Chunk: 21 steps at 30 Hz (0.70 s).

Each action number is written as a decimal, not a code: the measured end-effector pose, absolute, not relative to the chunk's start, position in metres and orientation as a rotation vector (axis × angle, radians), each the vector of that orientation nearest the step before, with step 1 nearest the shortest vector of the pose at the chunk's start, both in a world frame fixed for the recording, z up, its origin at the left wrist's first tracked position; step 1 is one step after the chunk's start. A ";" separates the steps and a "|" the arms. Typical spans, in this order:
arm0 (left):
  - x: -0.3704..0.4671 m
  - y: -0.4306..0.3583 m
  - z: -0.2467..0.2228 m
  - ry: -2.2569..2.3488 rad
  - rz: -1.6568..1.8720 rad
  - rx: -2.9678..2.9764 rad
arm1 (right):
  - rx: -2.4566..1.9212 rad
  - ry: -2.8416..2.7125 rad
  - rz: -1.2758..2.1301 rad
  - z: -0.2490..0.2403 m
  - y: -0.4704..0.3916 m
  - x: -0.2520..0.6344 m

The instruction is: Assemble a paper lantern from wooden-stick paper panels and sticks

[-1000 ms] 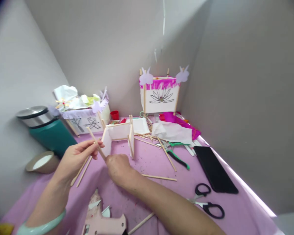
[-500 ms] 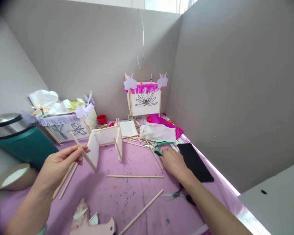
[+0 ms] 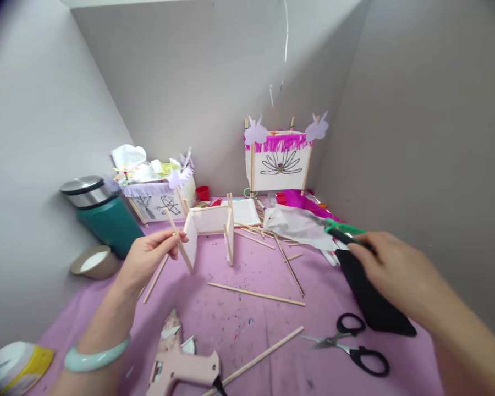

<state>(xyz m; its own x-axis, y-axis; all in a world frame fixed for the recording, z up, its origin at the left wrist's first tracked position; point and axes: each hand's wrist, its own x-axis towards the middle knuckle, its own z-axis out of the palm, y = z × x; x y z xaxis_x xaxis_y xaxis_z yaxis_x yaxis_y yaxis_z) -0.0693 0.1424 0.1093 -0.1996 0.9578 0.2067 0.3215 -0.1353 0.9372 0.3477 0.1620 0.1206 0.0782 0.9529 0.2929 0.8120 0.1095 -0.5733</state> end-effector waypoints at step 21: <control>-0.075 0.148 0.100 1.414 1.406 1.447 | -1.244 -2.040 0.529 0.106 0.156 0.249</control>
